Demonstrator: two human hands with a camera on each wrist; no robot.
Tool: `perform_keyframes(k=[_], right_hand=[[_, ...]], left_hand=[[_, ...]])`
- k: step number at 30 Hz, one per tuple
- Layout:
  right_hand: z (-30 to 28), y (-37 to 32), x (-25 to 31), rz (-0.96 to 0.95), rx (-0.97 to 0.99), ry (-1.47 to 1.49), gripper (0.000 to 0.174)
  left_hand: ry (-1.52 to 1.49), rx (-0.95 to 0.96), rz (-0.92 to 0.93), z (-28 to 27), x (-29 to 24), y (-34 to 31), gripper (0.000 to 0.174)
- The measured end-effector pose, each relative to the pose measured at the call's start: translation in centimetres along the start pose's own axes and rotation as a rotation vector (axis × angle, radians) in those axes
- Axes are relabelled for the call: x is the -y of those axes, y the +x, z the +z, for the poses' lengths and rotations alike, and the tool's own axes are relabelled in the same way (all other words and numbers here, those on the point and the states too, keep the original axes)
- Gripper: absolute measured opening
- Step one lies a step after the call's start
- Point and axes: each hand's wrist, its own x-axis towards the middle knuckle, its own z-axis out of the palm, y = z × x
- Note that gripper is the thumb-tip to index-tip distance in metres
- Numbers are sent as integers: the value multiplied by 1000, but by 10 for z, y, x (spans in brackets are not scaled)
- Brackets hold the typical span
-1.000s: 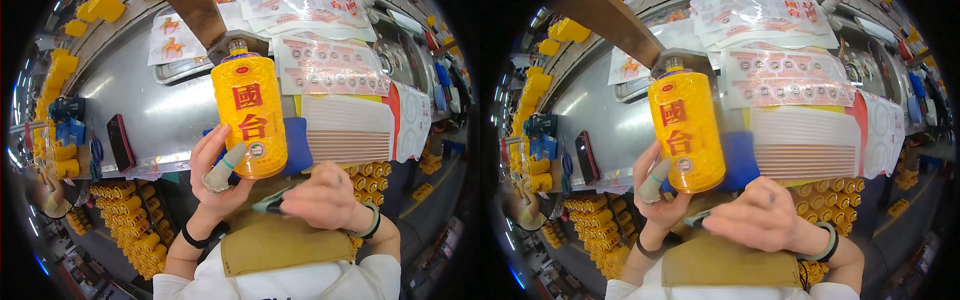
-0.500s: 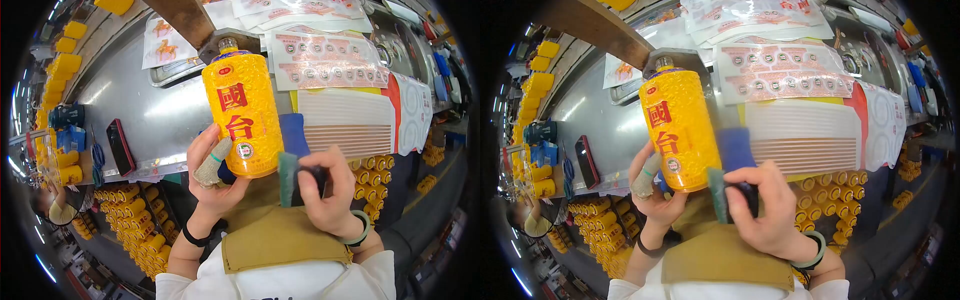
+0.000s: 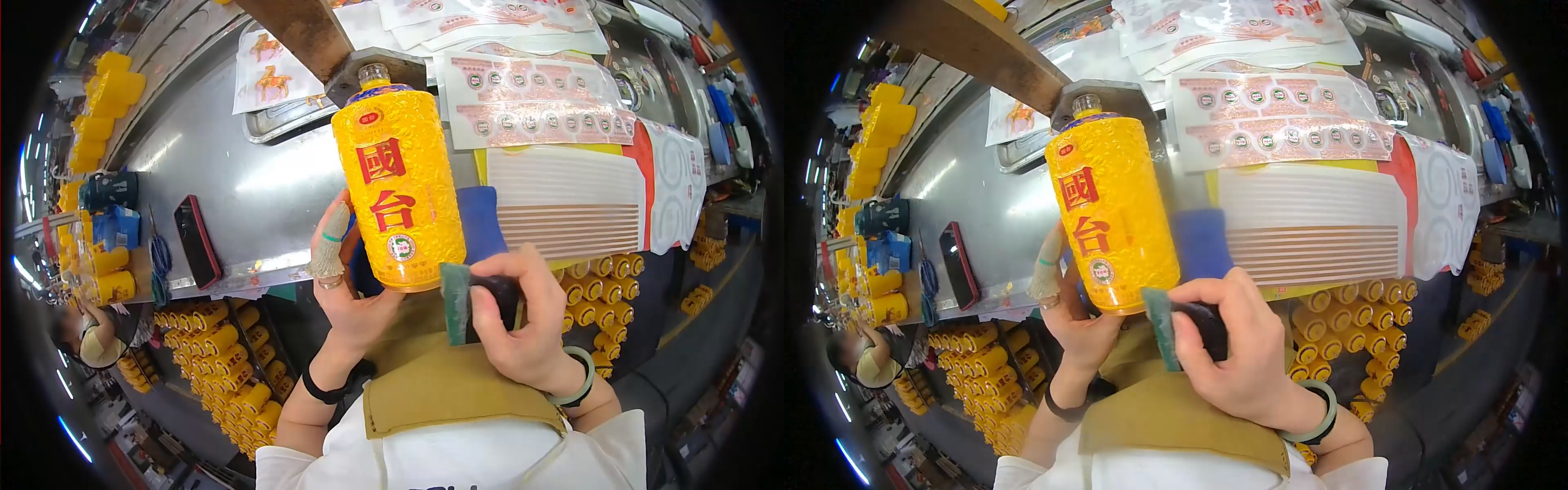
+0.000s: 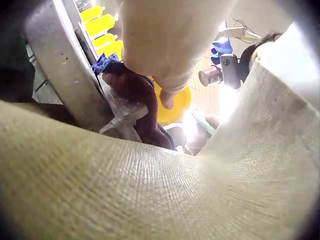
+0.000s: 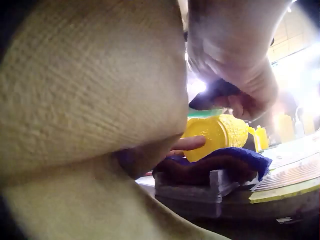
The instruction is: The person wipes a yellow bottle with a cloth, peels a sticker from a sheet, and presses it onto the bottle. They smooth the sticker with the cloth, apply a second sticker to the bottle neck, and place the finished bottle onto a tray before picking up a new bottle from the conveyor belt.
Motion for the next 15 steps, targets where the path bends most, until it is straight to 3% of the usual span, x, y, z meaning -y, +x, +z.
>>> perform_keyframes(k=[4,8,15], right_hand=[[-6,0,-4,47,-70,-72,21],[-4,1,6,-73,-9,27,22],[-4,1,5,-43,-59,-55,24]], left_hand=[[-45,-18,2,2,2,-1,98],[-77,-21,-48,2,0,0,97],[-84,-12,-33,3,0,2,96]])
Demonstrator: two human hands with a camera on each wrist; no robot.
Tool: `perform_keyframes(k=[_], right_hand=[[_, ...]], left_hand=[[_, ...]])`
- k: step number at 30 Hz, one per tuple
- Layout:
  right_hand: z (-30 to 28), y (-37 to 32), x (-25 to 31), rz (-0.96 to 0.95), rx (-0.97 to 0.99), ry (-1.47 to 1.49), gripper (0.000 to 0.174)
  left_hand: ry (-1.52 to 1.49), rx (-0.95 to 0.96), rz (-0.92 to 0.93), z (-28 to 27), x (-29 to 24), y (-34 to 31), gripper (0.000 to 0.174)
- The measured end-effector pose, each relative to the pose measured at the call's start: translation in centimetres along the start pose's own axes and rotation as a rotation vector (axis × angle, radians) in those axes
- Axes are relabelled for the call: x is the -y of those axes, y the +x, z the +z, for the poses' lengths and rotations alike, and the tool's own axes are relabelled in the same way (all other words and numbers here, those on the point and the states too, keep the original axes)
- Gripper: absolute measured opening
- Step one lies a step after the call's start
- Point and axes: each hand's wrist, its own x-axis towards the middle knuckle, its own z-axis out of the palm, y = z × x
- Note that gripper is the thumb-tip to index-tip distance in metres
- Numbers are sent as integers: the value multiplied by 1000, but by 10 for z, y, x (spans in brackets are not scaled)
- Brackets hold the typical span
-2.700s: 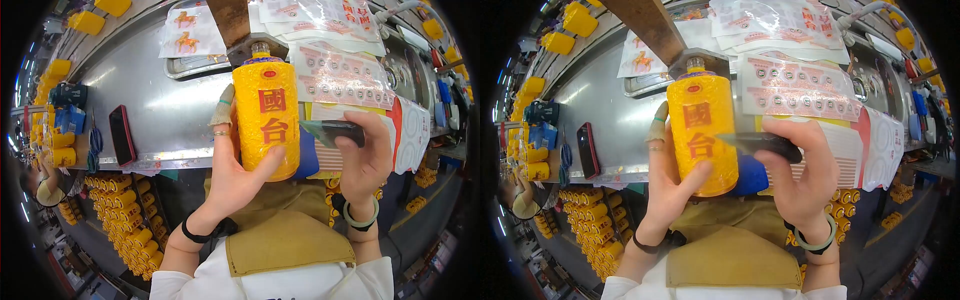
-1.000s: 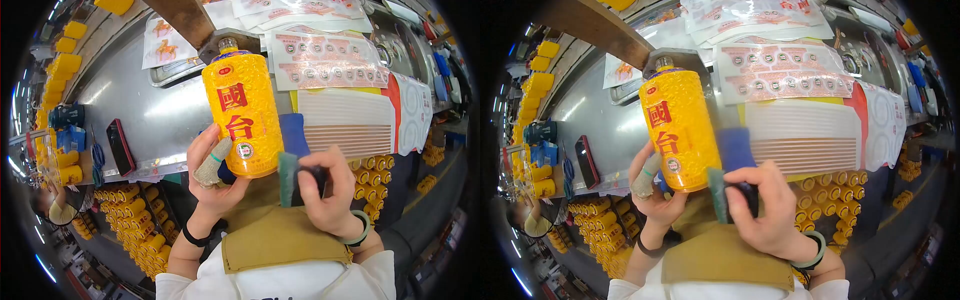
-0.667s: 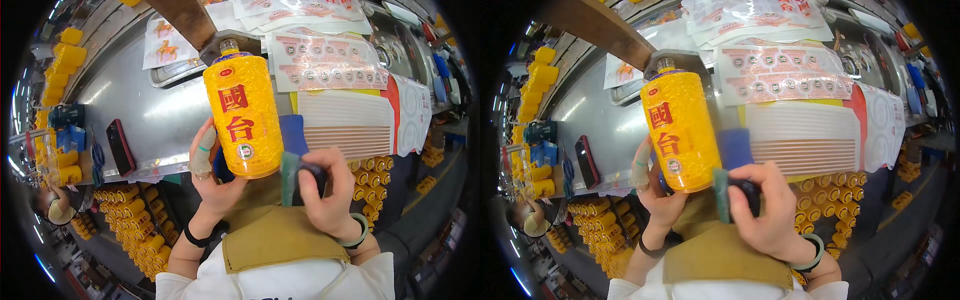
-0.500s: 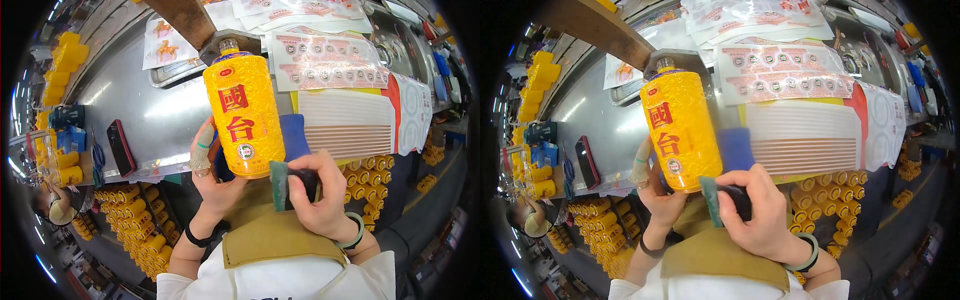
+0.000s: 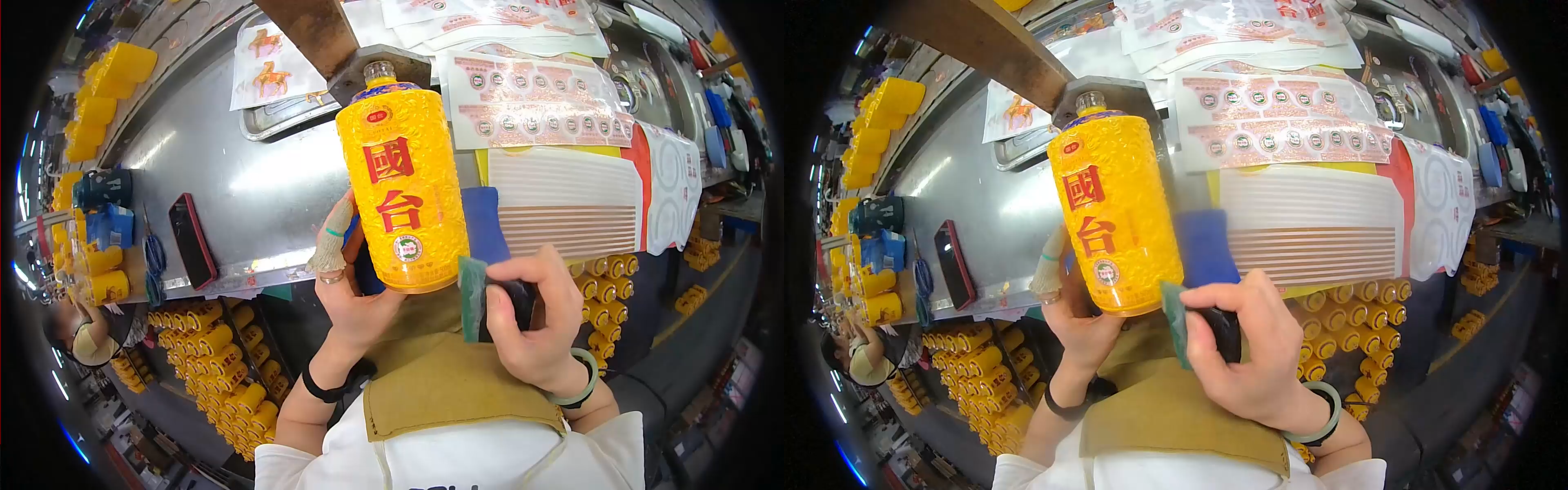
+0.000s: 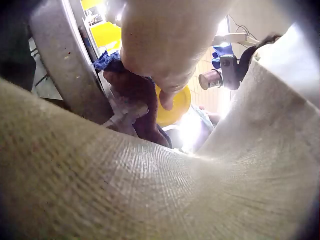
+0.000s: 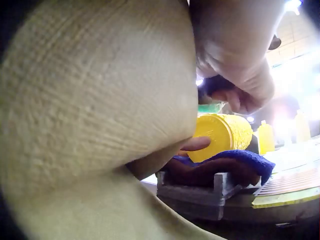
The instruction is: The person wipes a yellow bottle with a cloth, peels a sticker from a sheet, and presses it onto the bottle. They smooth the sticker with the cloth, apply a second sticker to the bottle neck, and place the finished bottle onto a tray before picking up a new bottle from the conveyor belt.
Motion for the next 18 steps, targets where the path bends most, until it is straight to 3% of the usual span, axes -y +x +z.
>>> perform_keyframes(k=[7,9,14,18], right_hand=[[9,2,7,-20,32,1,25],[12,4,10,-22,46,-4,25],[9,3,9,-32,-7,-60,24],[12,1,12,-21,5,-36,24]], left_hand=[[-60,6,-154,-4,0,-4,93],[67,113,-86,-9,7,-6,96],[72,27,-115,-10,5,-4,81],[253,36,68,-10,-14,7,80]])
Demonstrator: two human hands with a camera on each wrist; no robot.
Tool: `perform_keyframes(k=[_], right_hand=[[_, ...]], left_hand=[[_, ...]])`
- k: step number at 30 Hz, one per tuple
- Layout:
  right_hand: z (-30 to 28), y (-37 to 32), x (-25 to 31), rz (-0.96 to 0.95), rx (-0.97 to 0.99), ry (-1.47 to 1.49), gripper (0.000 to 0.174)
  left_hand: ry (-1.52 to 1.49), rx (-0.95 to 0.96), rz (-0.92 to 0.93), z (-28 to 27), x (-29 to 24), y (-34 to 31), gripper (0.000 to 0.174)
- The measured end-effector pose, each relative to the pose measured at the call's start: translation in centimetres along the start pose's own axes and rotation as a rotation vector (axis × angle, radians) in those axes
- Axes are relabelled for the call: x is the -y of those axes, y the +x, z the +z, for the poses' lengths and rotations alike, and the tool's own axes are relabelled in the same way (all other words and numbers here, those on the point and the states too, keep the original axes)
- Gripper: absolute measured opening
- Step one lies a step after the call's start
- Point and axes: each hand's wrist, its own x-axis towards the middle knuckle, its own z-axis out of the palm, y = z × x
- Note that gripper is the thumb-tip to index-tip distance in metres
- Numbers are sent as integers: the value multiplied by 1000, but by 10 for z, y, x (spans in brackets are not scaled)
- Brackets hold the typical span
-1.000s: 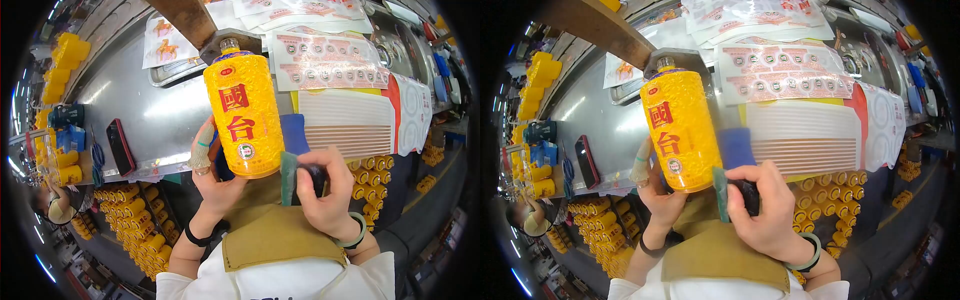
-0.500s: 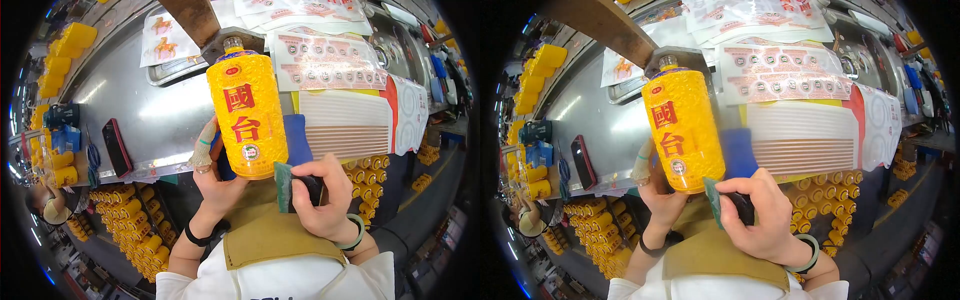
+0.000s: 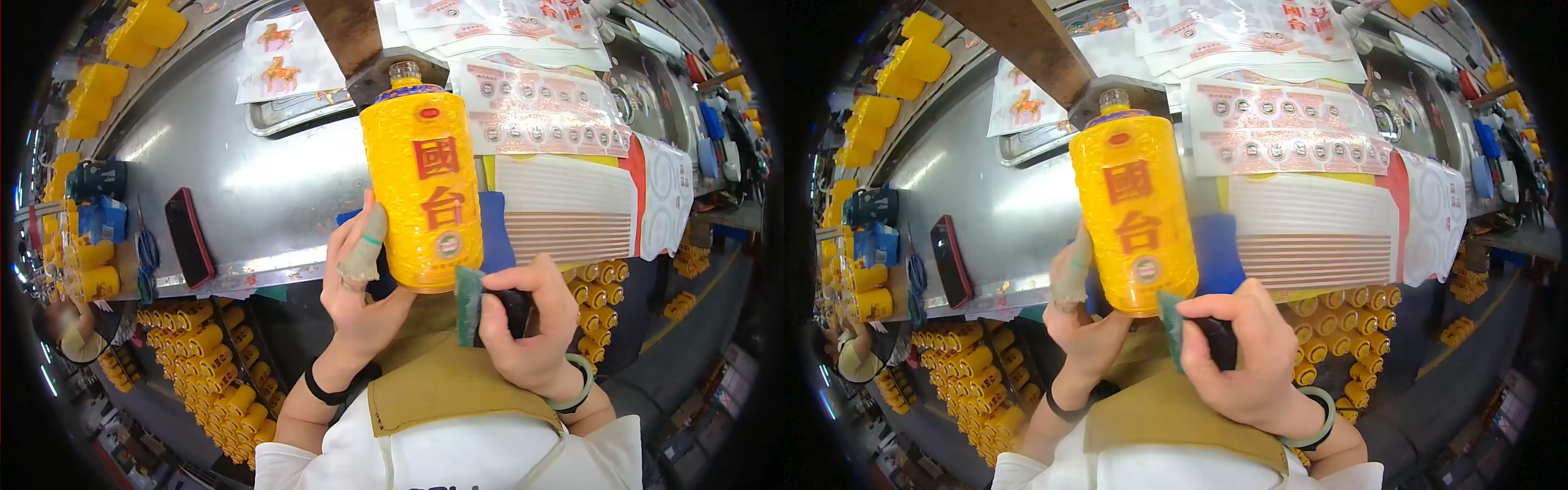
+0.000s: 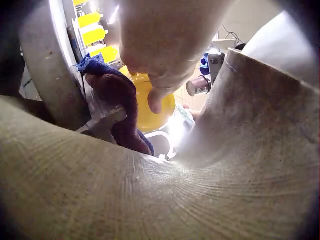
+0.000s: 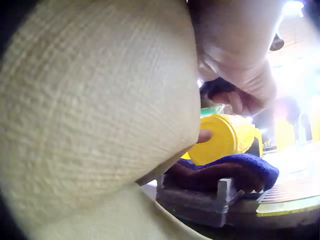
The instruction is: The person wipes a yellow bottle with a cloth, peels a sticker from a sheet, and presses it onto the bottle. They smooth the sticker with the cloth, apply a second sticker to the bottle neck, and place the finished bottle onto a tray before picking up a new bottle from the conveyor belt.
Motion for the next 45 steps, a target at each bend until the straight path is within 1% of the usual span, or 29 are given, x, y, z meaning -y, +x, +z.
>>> perform_keyframes(k=[1,5,8,10,14,16,17,19,20,21,23,24,25,27,28,30,31,32,33,35,36,37,39,40,41,42,43,45], right_hand=[[0,0,0,2,-3,-3,24],[-3,-1,-3,-16,-28,-47,25],[1,-2,-1,20,-26,-14,24],[4,3,4,6,31,-4,24],[2,-4,-6,33,15,7,23],[0,-10,-18,144,-69,53,20],[-1,-10,-22,141,-68,53,20],[-3,-7,-29,201,-67,38,19],[-7,-1,-32,177,-43,-6,19],[-12,8,-32,123,-15,-70,23],[-22,30,-23,-62,-6,-185,29],[-25,40,-14,-81,28,-189,32],[-28,48,-6,-86,28,-190,32],[-28,63,3,-315,383,-115,38],[-24,71,5,-321,381,-116,38],[-12,88,9,-454,396,-117,46],[-7,102,4,-512,297,-216,42],[-1,121,0,-599,183,-254,40],[3,141,-3,-684,66,-290,37],[-4,172,-4,-852,-32,-453,34],[-7,176,-3,-908,-21,-472,30],[-8,175,-8,-908,-26,-475,30],[-5,162,-33,-1055,97,-377,27],[-3,142,-44,-1064,88,-332,25],[-2,120,-49,-1074,135,-213,26],[-2,101,-50,-1084,183,-91,27],[-5,90,-48,-1125,248,-26,27],[-13,87,-37,-1125,338,-18,29]], left_hand=[[96,-9,91,-2,-4,3,80],[139,7,108,-4,-17,7,80],[149,-16,138,-2,-19,8,77],[191,-4,167,-5,-20,11,77],[212,-7,150,-5,-21,11,78],[172,-6,132,-5,-16,8,79],[173,-9,133,-4,-12,5,79],[40,-14,27,-4,-4,-1,78],[44,-19,32,-4,-3,-2,78],[32,-2,24,-4,-1,-3,78],[20,11,18,-4,-2,-4,77],[20,15,8,-4,-3,-4,77],[21,20,-2,-4,-4,-4,77],[31,17,-4,-4,-6,-4,78],[38,20,-8,-4,-7,-3,79],[16,25,-26,-5,-7,-5,80],[-4,33,-54,-5,-5,-5,81],[-63,30,-86,-3,-3,-5,83],[-61,27,-79,-1,-5,-5,83],[-58,-65,-74,3,-10,-3,83],[-41,-91,-65,5,-10,-3,83],[-42,-89,-61,5,-9,-3,83],[-59,-25,-121,3,-6,-4,81],[-62,-23,-119,2,-3,-5,81],[-73,6,-165,0,-1,-7,80],[-82,32,-212,-2,2,-8,79],[-79,25,-217,-2,3,-9,79],[-129,69,-265,-2,6,-11,78]])
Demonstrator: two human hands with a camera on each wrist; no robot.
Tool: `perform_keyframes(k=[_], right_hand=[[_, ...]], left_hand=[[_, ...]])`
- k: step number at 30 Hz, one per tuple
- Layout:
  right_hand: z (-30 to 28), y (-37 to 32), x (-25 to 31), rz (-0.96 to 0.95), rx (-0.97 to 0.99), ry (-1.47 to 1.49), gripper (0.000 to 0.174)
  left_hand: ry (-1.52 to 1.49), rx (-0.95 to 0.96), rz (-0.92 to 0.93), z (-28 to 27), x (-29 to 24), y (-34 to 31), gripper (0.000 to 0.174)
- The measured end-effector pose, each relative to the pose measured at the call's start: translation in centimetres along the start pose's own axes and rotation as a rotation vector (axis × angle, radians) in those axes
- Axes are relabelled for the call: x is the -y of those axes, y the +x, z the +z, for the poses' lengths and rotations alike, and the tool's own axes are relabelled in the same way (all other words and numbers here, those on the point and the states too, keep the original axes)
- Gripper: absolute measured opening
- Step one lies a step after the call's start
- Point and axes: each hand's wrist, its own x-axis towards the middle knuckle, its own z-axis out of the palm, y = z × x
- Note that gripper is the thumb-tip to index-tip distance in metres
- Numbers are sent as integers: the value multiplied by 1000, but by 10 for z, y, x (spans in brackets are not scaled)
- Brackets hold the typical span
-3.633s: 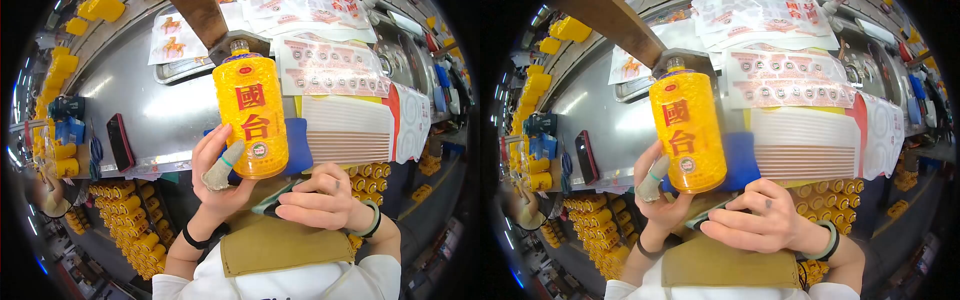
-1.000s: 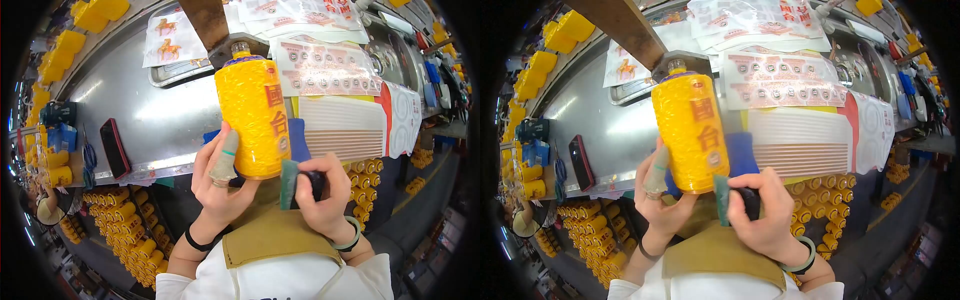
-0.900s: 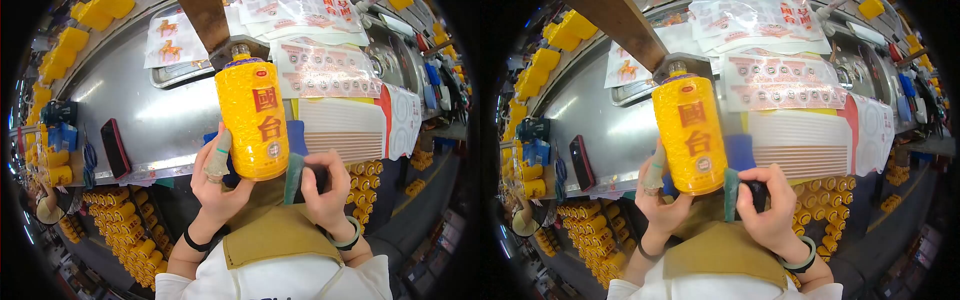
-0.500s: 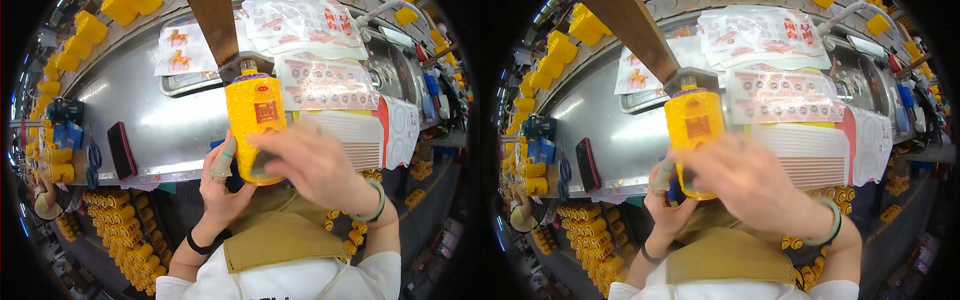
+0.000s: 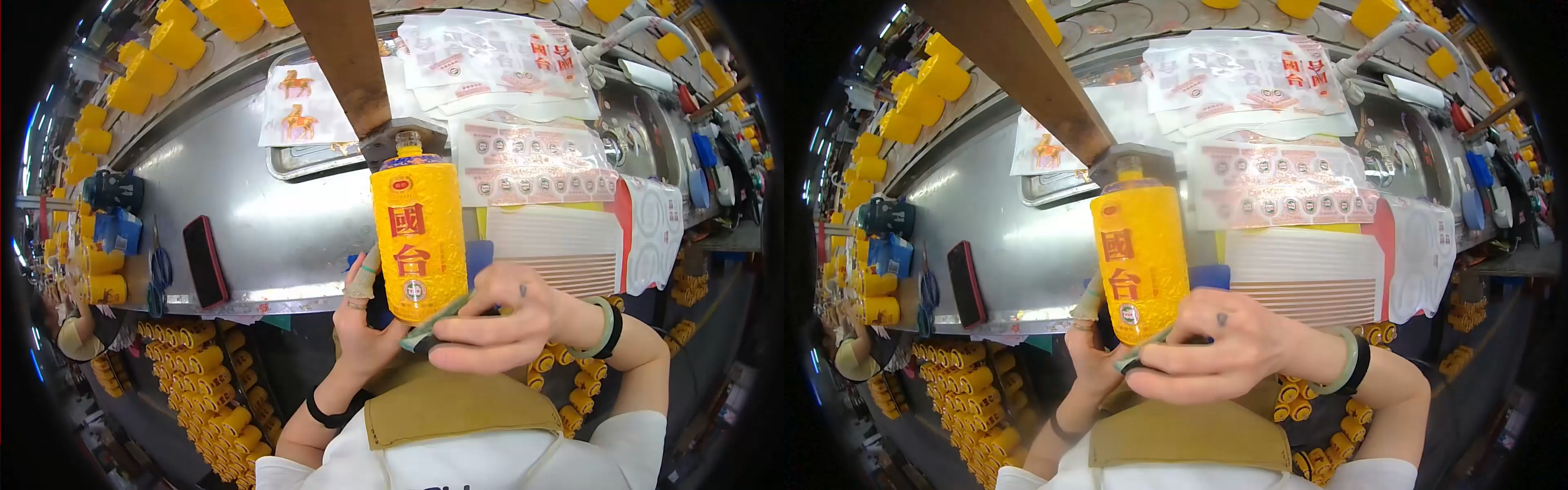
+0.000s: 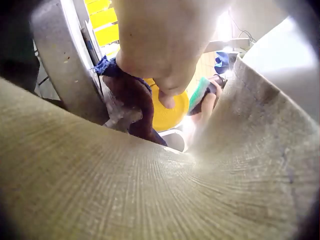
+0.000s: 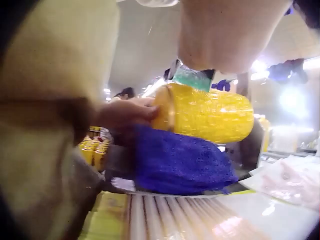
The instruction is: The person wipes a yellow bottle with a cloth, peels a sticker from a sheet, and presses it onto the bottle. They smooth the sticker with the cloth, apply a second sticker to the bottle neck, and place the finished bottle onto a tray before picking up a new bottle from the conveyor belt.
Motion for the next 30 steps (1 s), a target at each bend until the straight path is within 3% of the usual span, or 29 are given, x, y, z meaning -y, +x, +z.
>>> perform_keyframes(k=[3,4,7,9,11,12,14,15,16,18,19,23,26,28,30], right_hand=[[4,6,-29,296,-56,-347,30],[2,9,-50,418,-133,-298,27],[-23,33,-73,314,-254,-523,30],[-29,38,-67,402,-400,-442,32],[-31,35,-63,502,-491,-394,31],[-34,31,-61,546,-516,-387,30],[-34,19,-59,578,-521,-379,30],[-34,15,-56,632,-551,-322,30],[-34,9,-53,687,-582,-266,29],[-33,-1,-46,743,-573,-174,29],[-33,-5,-44,774,-605,-111,29],[-33,-14,-29,928,-635,70,31],[-29,-16,-25,1021,-626,109,31],[-27,-21,-22,1112,-595,363,34],[-24,-19,-21,1189,-529,377,37]], left_hand=[[-11,-36,13,8,0,2,79],[-29,-66,14,11,1,2,79],[148,-65,123,8,0,3,74],[281,-79,184,-2,-20,4,72],[686,5,556,-16,-52,3,80],[690,-3,545,-14,-53,2,80],[629,-343,620,-2,-53,6,84],[520,-341,537,1,-46,11,108],[519,-351,541,4,-42,13,108],[231,-172,130,10,-36,14,122],[59,-131,59,15,-28,12,123],[61,0,42,14,-29,11,110],[152,-63,151,11,-41,16,109],[157,-82,157,12,-40,18,108],[139,-76,168,16,-39,19,108]])
